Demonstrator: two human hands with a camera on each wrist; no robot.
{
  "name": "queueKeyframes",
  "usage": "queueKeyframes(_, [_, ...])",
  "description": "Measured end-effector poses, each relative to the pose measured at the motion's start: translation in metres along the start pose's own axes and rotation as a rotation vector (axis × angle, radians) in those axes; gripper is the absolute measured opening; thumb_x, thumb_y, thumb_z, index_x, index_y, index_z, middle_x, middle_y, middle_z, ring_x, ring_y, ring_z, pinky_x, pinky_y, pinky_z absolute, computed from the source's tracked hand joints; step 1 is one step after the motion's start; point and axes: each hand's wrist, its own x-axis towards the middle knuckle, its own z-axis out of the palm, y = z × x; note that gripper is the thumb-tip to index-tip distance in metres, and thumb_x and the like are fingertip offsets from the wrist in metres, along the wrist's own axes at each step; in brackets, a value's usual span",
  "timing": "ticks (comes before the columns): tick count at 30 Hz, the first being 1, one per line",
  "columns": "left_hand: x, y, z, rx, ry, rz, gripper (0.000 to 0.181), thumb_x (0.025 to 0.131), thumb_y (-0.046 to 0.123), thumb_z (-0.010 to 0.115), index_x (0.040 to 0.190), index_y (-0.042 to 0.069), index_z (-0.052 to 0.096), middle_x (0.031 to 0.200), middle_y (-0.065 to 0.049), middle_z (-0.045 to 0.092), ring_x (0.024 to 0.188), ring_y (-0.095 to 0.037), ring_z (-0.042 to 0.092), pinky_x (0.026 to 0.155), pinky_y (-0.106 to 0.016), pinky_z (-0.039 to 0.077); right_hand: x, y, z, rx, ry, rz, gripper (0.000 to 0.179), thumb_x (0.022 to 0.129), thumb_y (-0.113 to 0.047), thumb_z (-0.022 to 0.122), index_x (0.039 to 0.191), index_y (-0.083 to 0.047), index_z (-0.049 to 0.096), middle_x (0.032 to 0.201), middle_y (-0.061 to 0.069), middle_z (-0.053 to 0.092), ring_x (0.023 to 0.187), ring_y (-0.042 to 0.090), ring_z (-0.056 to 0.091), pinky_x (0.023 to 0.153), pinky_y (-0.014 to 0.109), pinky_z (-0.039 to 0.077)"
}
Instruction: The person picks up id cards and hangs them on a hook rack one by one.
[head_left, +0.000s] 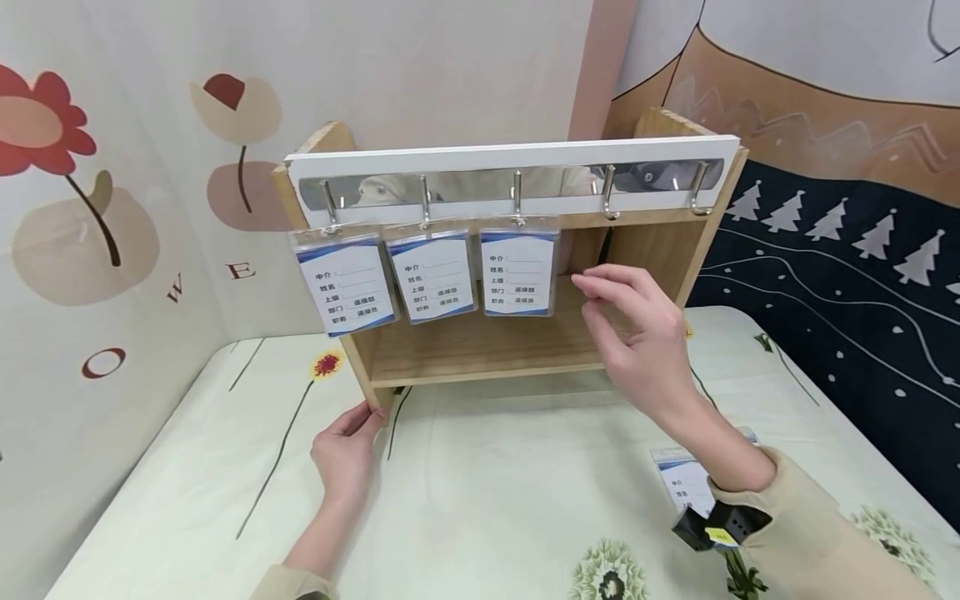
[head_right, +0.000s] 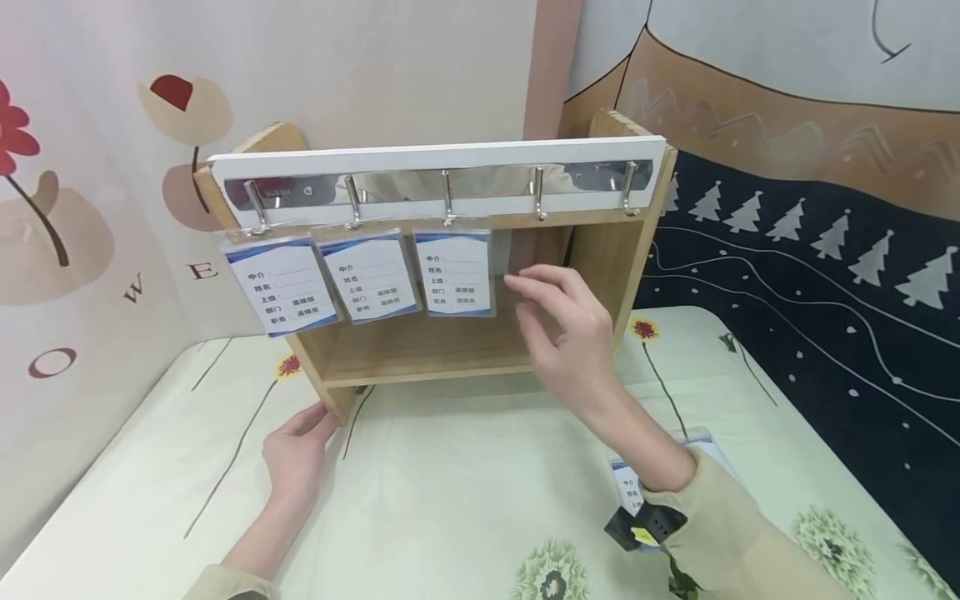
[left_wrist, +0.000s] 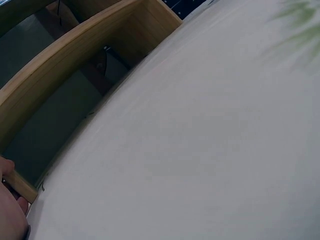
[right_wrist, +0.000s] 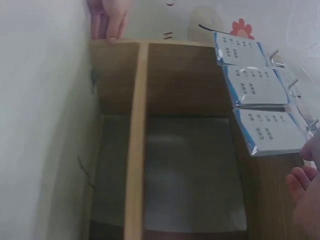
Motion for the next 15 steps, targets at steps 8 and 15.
queueKeyframes(8, [0.000,0.000,0.001,-0.008,0.003,0.006,0.031,0.093,0.010,0.074,0.121,-0.002,0.073,0.116,-0.021,0.072,0.079,0.013,0.064,0.072,-0.008,0.052,-0.023,0.002,-0.016,-0.039,-0.084,-0.019,0.033,0.084,0.017,0.073,0.112,0.000,0.076,0.115,0.010,0.070,0.100,0.023,0.065,0.084,0.021,0.047])
queueKeyframes(15, [-0.001,0.001,0.000,-0.007,0.002,0.003,0.032,0.093,0.010,0.074,0.122,-0.004,0.073,0.116,-0.022,0.071,0.078,0.013,0.064,0.071,-0.008,0.052,-0.040,0.010,-0.028,-0.039,-0.126,0.011,0.033,0.082,0.017,0.074,0.109,-0.002,0.077,0.113,0.007,0.071,0.102,0.018,0.064,0.080,0.017,0.046])
